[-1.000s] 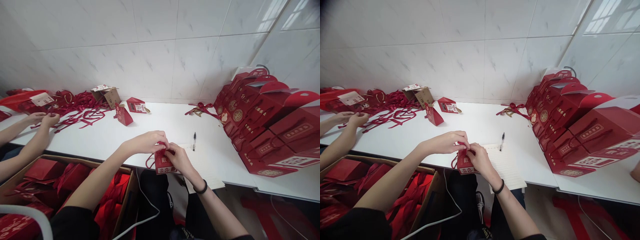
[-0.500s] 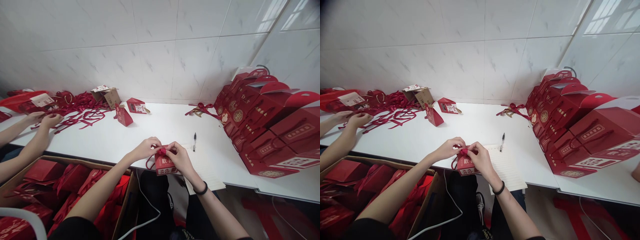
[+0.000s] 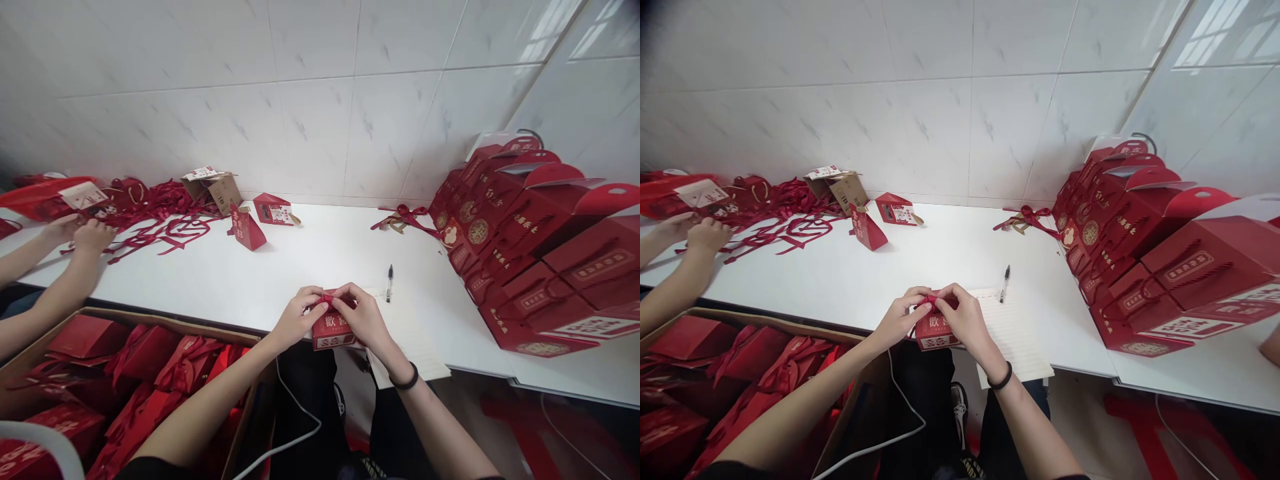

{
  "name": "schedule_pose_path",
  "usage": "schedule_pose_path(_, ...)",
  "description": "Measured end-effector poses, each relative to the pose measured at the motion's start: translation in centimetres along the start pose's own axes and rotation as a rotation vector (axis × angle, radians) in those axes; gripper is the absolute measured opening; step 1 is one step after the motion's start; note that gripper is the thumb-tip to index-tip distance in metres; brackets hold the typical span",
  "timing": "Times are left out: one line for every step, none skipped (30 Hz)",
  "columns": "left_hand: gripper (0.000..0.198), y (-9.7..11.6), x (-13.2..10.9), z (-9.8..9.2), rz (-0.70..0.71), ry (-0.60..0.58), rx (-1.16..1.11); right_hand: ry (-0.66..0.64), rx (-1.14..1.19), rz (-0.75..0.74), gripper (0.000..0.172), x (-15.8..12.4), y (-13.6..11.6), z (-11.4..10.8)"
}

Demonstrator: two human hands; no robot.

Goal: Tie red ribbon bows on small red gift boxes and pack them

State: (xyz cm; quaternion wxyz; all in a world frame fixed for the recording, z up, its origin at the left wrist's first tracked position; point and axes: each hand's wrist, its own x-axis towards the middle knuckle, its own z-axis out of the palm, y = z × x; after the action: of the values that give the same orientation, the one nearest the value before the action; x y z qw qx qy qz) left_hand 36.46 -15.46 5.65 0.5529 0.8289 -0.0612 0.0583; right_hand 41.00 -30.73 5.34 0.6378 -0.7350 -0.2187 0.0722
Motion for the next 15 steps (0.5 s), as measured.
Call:
schedule_pose_path(0.024, -0.1, 0.1, 0.1, -0.016, 0.009, -0.045, -0.003, -0.007, -0.007, 0.010, 0.0, 0.0, -0.1)
schedule_pose_path(0.025, -0.1, 0.1, 0.2, -0.036, 0.021, -0.078, -0.005, -0.018, -0.013, 0.009, 0.0, 0.0, -0.1)
schedule_pose_path(0.026, -0.2, 0.2, 0.3, -0.057, 0.033, -0.106, -0.007, -0.032, -0.019, 0.009, 0.1, 0.0, -0.1)
schedule_pose_path(0.028, -0.3, 0.3, 0.4, -0.081, 0.042, -0.139, -0.008, -0.046, -0.023, 0.009, 0.1, 0.0, -0.2)
schedule_pose_path(0.029, -0.3, 0.3, 0.5, -0.106, 0.049, -0.183, -0.007, -0.059, -0.026, 0.008, 0.0, 0.1, -0.2)
schedule_pose_path(0.030, -0.4, 0.4, 0.7, -0.134, 0.051, -0.241, -0.007, -0.073, -0.030, 0.008, 0.0, 0.1, -0.2)
schedule_pose_path(0.029, -0.5, 0.4, 0.8, -0.166, 0.051, -0.311, -0.007, -0.088, -0.037, 0.008, 0.0, 0.1, -0.2)
schedule_pose_path(0.027, -0.6, 0.4, 0.9, -0.199, 0.053, -0.386, -0.008, -0.105, -0.049, 0.008, 0.0, 0.2, -0.2)
schedule_pose_path(0.024, -0.6, 0.4, 1.1, -0.228, 0.060, -0.452, -0.008, -0.123, -0.065, 0.008, 0.0, 0.2, -0.2)
schedule_pose_path(0.023, -0.7, 0.4, 1.2, -0.248, 0.072, -0.499, -0.008, -0.140, -0.084, 0.008, 0.0, 0.3, -0.2)
schedule_pose_path(0.023, -0.7, 0.4, 1.3, -0.257, 0.088, -0.519, -0.007, -0.155, -0.102, 0.008, 0.0, 0.3, -0.2)
schedule_pose_path(0.024, -0.7, 0.3, 1.4, -0.255, 0.103, -0.513, -0.003, -0.167, -0.117, 0.008, -0.1, 0.4, -0.2)
schedule_pose_path(0.024, -0.7, 0.3, 1.5, -0.243, 0.117, -0.487, 0.004, -0.175, -0.125, 0.008, -0.1, 0.4, -0.2)
schedule_pose_path(0.024, -0.7, 0.3, 1.5, -0.229, 0.126, -0.454, 0.016, -0.180, -0.131, 0.008, -0.1, 0.4, -0.3)
schedule_pose_path(0.024, -0.7, 0.3, 1.6, -0.215, 0.130, -0.421, 0.032, -0.183, -0.140, 0.007, -0.1, 0.5, -0.4)
